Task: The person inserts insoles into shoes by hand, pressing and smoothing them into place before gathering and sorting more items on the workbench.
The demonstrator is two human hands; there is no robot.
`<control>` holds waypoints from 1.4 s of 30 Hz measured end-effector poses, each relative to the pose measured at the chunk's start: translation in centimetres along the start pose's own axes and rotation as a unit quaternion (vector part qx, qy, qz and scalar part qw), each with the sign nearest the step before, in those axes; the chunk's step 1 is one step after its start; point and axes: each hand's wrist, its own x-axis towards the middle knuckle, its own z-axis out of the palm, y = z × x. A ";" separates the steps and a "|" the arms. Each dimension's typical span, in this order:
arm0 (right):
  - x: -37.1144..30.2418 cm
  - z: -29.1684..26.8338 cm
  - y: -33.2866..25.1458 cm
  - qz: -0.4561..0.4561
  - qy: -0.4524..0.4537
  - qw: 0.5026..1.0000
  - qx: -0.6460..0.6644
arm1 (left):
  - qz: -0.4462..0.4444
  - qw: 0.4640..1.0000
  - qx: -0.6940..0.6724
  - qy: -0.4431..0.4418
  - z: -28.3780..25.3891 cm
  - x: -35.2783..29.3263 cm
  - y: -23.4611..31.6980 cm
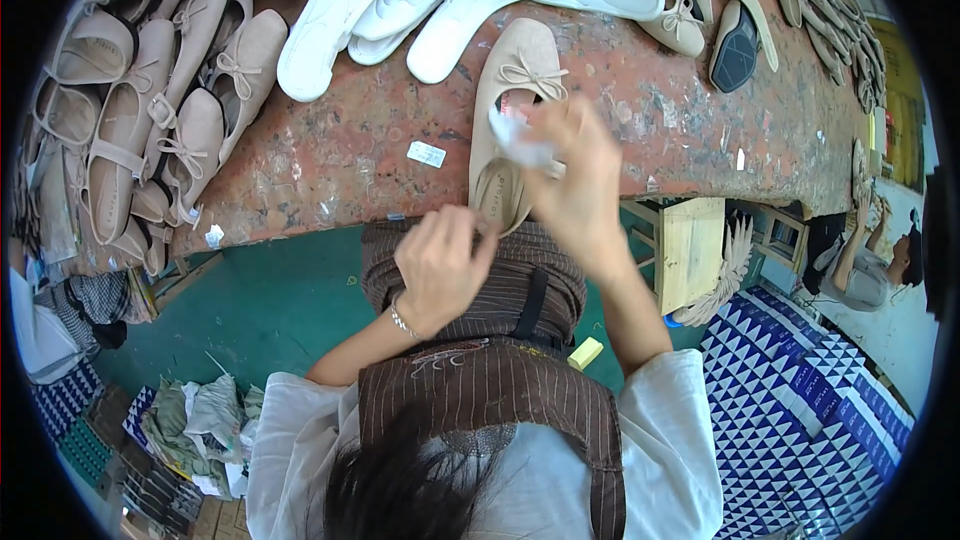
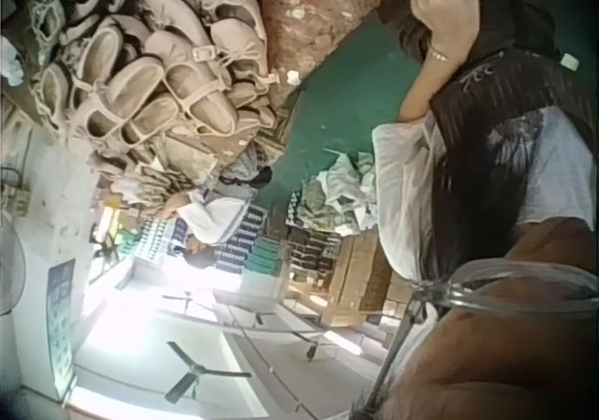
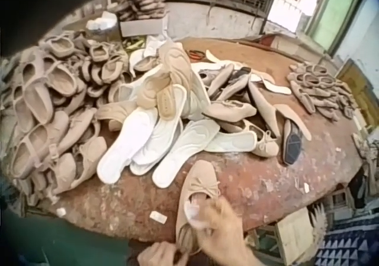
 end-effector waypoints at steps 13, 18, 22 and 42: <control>1.1 4.5 1.7 -0.011 -0.086 0.974 -0.209 | 0.120 0.970 0.128 -0.168 4.3 -1.1 -0.6; 0.5 5.2 1.8 -0.076 0.026 0.959 -0.272 | 0.129 0.968 0.136 -0.168 4.0 -0.8 -0.5; 1.1 5.0 1.1 -0.003 -0.068 0.960 -0.270 | 0.124 0.974 0.100 -0.164 3.9 -0.4 -0.5; 2.9 6.5 3.4 -0.116 0.002 0.894 -0.432 | 0.156 0.964 0.137 -0.169 3.6 -0.5 -0.6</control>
